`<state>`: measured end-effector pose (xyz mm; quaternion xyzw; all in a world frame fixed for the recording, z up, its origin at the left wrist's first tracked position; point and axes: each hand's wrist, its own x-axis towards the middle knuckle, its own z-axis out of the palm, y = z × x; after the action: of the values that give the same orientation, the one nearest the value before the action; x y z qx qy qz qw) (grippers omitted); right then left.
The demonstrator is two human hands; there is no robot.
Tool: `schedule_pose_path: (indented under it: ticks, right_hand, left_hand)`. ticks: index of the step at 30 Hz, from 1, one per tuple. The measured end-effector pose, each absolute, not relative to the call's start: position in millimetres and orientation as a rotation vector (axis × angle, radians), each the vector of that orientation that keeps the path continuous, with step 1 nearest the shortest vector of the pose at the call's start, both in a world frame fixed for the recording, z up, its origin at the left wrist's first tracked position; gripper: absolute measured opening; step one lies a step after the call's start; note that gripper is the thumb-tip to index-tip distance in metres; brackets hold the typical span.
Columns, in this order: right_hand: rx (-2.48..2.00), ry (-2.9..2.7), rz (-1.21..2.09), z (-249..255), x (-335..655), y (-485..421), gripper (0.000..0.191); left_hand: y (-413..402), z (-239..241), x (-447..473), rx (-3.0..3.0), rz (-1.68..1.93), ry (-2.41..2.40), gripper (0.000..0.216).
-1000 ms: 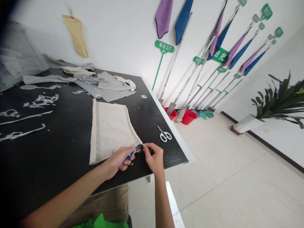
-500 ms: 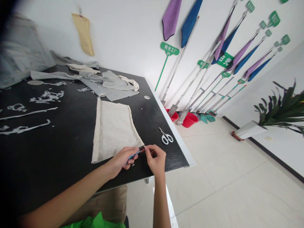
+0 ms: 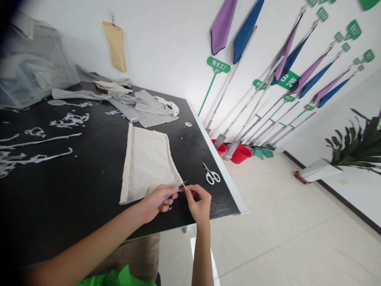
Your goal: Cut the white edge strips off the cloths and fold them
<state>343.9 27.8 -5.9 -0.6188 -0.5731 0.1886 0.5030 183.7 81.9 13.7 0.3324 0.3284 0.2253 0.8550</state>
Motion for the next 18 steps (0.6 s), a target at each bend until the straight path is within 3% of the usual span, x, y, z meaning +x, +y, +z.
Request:
schedule_pose_path:
  ticks: [18]
  right_hand:
    - [-1.468,-1.356,0.496,-3.9,344.0,27.6,0.016]
  left_hand:
    - [82.1,9.7,186.3,0.702,0.495,0.737,0.036]
